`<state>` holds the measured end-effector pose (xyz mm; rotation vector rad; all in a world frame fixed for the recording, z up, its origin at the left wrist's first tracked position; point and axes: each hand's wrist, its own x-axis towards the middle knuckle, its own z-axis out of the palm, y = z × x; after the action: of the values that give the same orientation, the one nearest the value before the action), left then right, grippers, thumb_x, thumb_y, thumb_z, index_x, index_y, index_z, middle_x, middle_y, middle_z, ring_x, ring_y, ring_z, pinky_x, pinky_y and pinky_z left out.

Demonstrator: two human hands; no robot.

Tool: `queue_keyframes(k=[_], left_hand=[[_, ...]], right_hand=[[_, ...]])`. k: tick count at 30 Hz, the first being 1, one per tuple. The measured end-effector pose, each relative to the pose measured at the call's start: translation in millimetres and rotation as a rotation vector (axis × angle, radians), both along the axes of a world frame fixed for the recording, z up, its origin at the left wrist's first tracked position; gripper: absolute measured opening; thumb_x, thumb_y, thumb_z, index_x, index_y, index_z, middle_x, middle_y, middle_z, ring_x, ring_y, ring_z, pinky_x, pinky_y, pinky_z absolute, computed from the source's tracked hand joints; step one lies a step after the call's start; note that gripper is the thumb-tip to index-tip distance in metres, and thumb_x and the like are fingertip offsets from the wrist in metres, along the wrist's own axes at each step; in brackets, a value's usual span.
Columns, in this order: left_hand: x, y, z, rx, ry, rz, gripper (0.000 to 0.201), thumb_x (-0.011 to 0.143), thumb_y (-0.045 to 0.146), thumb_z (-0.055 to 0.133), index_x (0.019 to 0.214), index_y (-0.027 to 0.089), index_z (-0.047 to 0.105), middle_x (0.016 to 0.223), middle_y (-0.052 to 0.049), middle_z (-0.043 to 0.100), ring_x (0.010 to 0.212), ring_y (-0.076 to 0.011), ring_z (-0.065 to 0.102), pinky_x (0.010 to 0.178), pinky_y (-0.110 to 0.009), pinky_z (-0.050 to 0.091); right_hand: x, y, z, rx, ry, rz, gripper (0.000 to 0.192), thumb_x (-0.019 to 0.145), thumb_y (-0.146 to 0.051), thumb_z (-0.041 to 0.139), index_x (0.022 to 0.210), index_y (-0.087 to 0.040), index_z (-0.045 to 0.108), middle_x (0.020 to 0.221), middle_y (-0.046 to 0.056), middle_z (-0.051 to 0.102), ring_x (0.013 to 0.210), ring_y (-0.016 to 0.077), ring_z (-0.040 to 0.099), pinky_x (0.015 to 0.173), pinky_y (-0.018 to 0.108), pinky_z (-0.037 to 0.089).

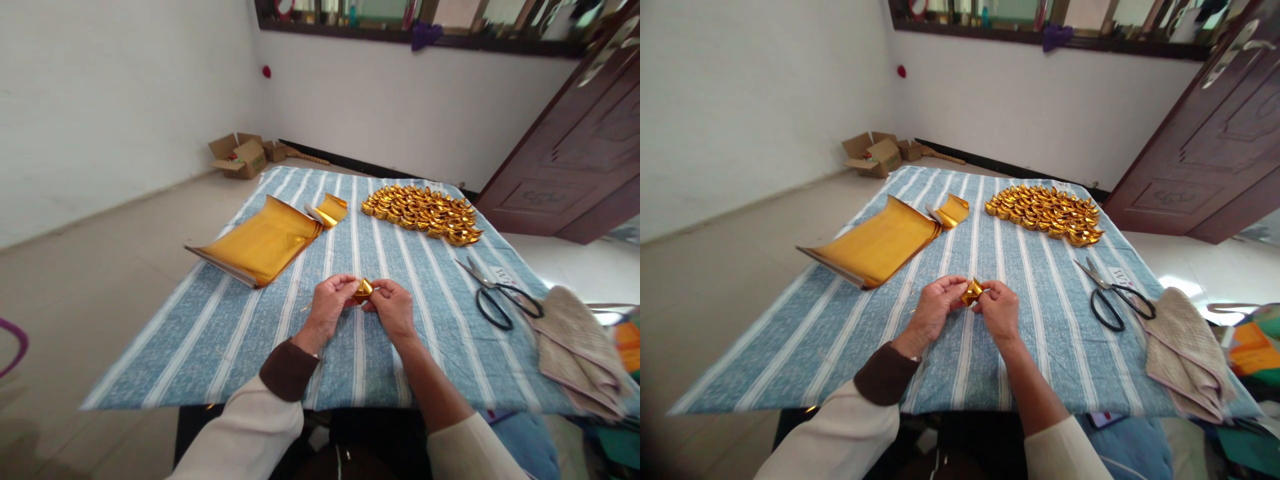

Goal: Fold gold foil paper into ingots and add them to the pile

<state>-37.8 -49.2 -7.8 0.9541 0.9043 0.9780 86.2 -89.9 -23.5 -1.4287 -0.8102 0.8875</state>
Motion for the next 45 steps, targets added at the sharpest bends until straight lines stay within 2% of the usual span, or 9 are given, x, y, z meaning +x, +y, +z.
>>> queue_keyframes(k=[5, 11, 18, 21, 24, 30, 35, 40, 45], left_hand=[[-3.2, 0.9, 0.4, 0.008, 0.005, -0.005, 0.025, 0.070, 0.030, 0.076, 0.087, 0.013, 0.070, 0.086, -0.008, 0.073, 0.076, -0.0176, 0.068, 0.062, -0.026, 0.055], [-3.9, 1.8, 1.4, 0.067, 0.155, 0.026, 0.020, 0.070, 0.022, 0.073, 0.089, 0.013, 0.072, 0.079, -0.008, 0.074, 0.076, -0.0209, 0.070, 0.053, -0.024, 0.052], [-7.4, 5.5, -0.8, 0.135, 0.221, 0.002, 0.022, 0.074, 0.020, 0.068, 0.094, 0.012, 0.072, 0.075, -0.008, 0.074, 0.070, -0.0191, 0.070, 0.050, -0.022, 0.048], [-9.0, 7.4, -1.4, 0.191, 0.298, -0.031, 0.024, 0.075, 0.019, 0.066, 0.097, 0.012, 0.072, 0.072, -0.005, 0.074, 0.063, -0.0155, 0.067, 0.049, -0.021, 0.045], [-9.5, 8.2, -1.6, 0.229, 0.364, -0.070, 0.026, 0.076, 0.020, 0.065, 0.100, 0.012, 0.071, 0.067, -0.003, 0.072, 0.054, -0.0126, 0.063, 0.047, -0.020, 0.043], [-8.0, 7.8, -3.6, 0.237, 0.337, -0.100, 0.027, 0.077, 0.020, 0.063, 0.101, 0.011, 0.070, 0.072, -0.004, 0.073, 0.061, -0.0150, 0.068, 0.049, -0.021, 0.046], [-7.8, 9.0, -4.7, 0.273, 0.362, -0.112, 0.027, 0.076, 0.023, 0.063, 0.100, 0.013, 0.071, 0.076, -0.005, 0.074, 0.063, -0.0155, 0.068, 0.050, -0.022, 0.046], [-7.9, 10.3, -6.3, 0.338, 0.408, -0.128, 0.025, 0.076, 0.023, 0.061, 0.096, 0.015, 0.073, 0.079, -0.004, 0.074, 0.064, -0.0149, 0.067, 0.054, -0.023, 0.048], [-8.8, 10.0, -8.4, 0.403, 0.478, -0.131, 0.024, 0.077, 0.022, 0.060, 0.096, 0.017, 0.074, 0.083, -0.003, 0.075, 0.070, -0.0163, 0.068, 0.063, -0.025, 0.052]], right_hand=[[-3.0, 1.7, 2.8, 0.004, 0.215, -0.054, 0.024, 0.061, -0.028, 0.071, 0.080, -0.018, 0.060, 0.059, -0.001, 0.071, 0.045, 0.0151, 0.065, 0.047, 0.024, 0.052], [-4.6, -0.2, 2.8, 0.004, 0.274, -0.041, 0.024, 0.060, -0.026, 0.070, 0.079, -0.018, 0.058, 0.062, 0.001, 0.072, 0.046, 0.0145, 0.066, 0.049, 0.023, 0.053], [16.1, -4.0, 6.6, -0.078, 0.099, 0.137, 0.036, 0.056, -0.025, 0.069, 0.091, -0.016, 0.067, 0.065, -0.001, 0.071, 0.053, 0.0150, 0.066, 0.055, 0.026, 0.052], [30.5, -3.0, 13.6, -0.123, -0.062, 0.278, 0.039, 0.061, -0.025, 0.067, 0.098, -0.014, 0.072, 0.059, -0.003, 0.065, 0.051, 0.0114, 0.059, 0.053, 0.024, 0.047], [40.5, -1.4, 20.6, -0.152, -0.123, 0.380, 0.041, 0.063, -0.027, 0.068, 0.101, -0.014, 0.074, 0.054, -0.006, 0.057, 0.048, 0.0091, 0.053, 0.051, 0.024, 0.045], [49.0, -1.3, 25.4, -0.168, -0.166, 0.561, 0.037, 0.067, -0.032, 0.068, 0.098, -0.015, 0.075, 0.055, -0.005, 0.055, 0.047, 0.0084, 0.052, 0.049, 0.022, 0.041], [52.5, 0.7, 21.3, -0.188, -0.190, 0.485, 0.046, 0.067, -0.034, 0.070, 0.107, -0.014, 0.073, 0.055, -0.004, 0.057, 0.046, 0.0087, 0.051, 0.047, 0.022, 0.039], [52.4, 5.5, 14.6, -0.215, -0.293, 0.500, 0.030, 0.068, -0.030, 0.066, 0.093, -0.016, 0.077, 0.051, -0.005, 0.053, 0.045, 0.0087, 0.047, 0.047, 0.022, 0.037], [52.1, 8.8, 12.4, -0.235, -0.544, 0.474, 0.021, 0.067, -0.027, 0.068, 0.085, -0.018, 0.076, 0.051, -0.007, 0.051, 0.048, 0.0086, 0.043, 0.047, 0.022, 0.029]])
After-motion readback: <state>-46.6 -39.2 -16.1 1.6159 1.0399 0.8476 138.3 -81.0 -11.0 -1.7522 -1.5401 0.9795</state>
